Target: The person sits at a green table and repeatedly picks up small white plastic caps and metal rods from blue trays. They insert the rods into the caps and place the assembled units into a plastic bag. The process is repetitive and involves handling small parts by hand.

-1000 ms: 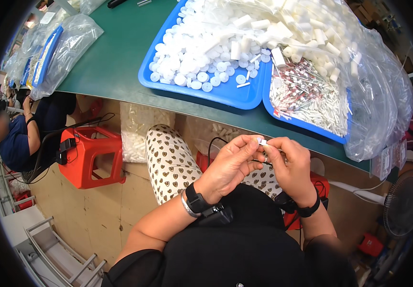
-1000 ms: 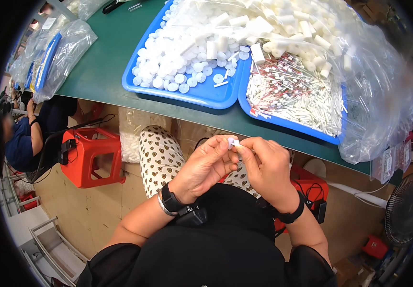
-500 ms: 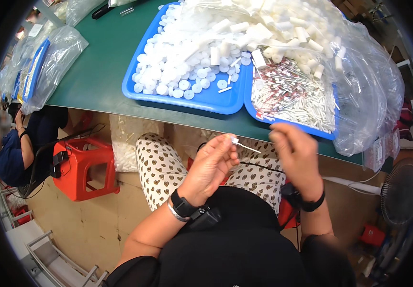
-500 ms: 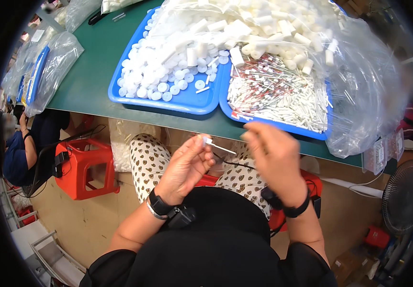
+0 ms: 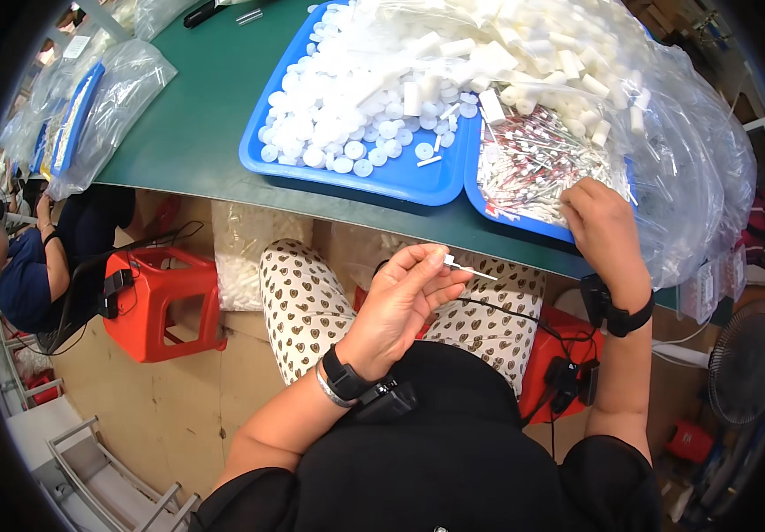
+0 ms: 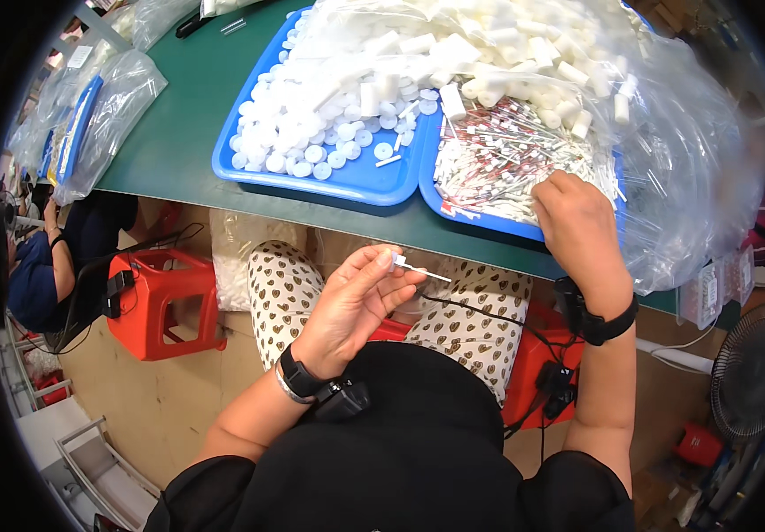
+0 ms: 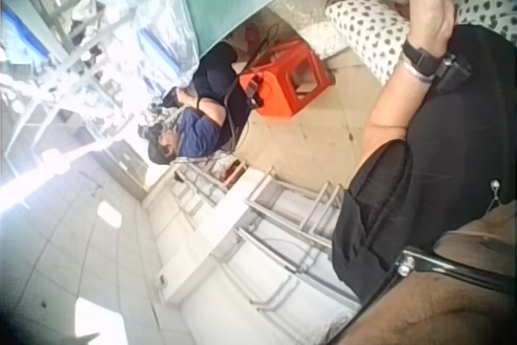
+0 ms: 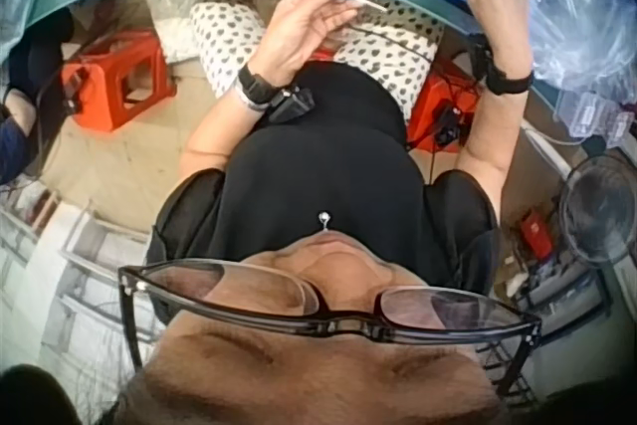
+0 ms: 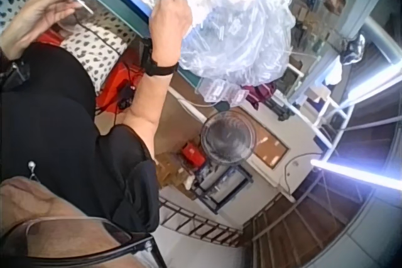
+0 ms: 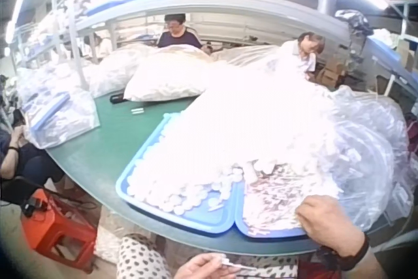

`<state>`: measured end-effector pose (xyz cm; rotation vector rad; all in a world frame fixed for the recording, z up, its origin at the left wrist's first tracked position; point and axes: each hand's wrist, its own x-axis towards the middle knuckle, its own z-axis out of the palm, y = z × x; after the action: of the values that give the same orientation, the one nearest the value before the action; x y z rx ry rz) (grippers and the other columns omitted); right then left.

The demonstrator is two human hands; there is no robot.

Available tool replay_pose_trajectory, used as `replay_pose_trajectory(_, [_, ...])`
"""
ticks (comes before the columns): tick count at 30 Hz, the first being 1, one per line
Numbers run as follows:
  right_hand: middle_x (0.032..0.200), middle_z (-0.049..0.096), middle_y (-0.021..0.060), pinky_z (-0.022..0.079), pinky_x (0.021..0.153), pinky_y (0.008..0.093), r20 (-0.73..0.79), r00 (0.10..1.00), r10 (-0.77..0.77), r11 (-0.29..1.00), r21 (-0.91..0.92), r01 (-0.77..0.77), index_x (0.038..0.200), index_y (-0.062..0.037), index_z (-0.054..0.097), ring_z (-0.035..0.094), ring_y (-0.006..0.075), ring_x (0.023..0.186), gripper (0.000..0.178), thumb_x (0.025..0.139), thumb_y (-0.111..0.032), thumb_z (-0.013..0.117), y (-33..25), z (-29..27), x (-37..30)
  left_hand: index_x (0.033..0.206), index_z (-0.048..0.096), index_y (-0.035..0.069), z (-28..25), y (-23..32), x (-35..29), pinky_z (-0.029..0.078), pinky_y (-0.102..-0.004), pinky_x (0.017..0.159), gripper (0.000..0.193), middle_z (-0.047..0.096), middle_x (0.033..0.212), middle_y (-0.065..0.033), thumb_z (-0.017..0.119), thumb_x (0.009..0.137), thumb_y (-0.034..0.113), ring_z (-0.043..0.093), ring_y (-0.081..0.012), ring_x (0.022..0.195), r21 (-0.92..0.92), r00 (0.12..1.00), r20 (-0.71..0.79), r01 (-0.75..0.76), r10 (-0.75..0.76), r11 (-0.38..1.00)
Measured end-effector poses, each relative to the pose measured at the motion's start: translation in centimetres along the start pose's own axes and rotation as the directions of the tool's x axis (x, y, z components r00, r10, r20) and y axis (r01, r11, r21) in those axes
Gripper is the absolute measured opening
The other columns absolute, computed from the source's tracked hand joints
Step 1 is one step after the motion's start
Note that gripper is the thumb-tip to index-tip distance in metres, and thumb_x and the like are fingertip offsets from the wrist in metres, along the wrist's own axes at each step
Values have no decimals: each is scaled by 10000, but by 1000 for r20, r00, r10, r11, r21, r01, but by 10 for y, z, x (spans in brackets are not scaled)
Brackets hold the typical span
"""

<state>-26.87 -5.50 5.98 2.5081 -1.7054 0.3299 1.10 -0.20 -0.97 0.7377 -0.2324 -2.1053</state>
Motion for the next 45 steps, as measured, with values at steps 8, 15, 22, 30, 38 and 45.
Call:
replay_pose_trajectory(8, [826, 603, 102, 493, 688, 408, 58, 998, 1, 1000, -18, 0, 850, -42, 654, 607, 313, 739, 59, 817, -80, 685, -3, -1, 3, 1092, 602, 42, -1, 1, -2, 567, -304, 859, 152, 672, 994, -80, 600, 994, 158, 671, -254, 1065, -19, 1000, -22, -11, 11, 1000])
replay_pose_trajectory(15, [893, 687, 101, 523, 690, 376, -115, 993, 0, 984, 178, 20, 910, -41, 686, 652, 309, 742, 84, 828, -58, 693, 3, 1, -1, 1216, 564, 8, -1, 6, 0, 570, -309, 886, 270, 659, 1030, -93, 580, 1006, 177, 661, -239, 1070, -65, 998, 17, -52, 53, 997])
replay_pose_trajectory(22, [878, 683, 138, 527, 619, 343, -105, 990, 91, 909, 415, -40, 998, -17, 665, 665, 280, 703, 153, 848, 7, 685, -40, -11, -11, 1344, 468, -7, 17, 13, 2, 563, -333, 952, 394, 630, 1153, -141, 546, 1022, 206, 638, -273, 1130, -84, 994, 74, -74, 81, 994])
replay_pose_trajectory(30, [871, 683, 128, 525, 621, 332, -138, 990, -11, 834, 545, 85, 977, 12, 662, 671, 262, 727, 161, 824, 21, 711, -74, -6, -15, 1354, 454, 10, 30, 11, 6, 546, -364, 989, 376, 610, 1215, -175, 519, 1032, 193, 620, -290, 1165, -91, 986, 96, -131, 139, 987])
replay_pose_trajectory(38, [838, 680, 119, 517, 602, 342, -152, 988, -25, 842, 529, 103, 950, 2, 664, 657, 267, 690, 173, 792, 15, 734, -80, -3, -17, 1335, 471, 13, 28, 5, 7, 539, -366, 996, 360, 611, 1214, -173, 518, 1033, 203, 621, -277, 1160, -57, 985, 70, -155, 159, 986])
replay_pose_trajectory(45, [777, 663, 109, 504, 573, 338, -236, 967, -93, 861, 468, 197, 958, 2, 666, 645, 249, 649, 169, 802, 2, 730, -84, 7, -14, 1379, 458, -9, 32, -2, 4, 523, -358, 998, 385, 588, 1292, -175, 502, 1041, 170, 615, -227, 1158, 119, 976, 84, -208, 199, 971])
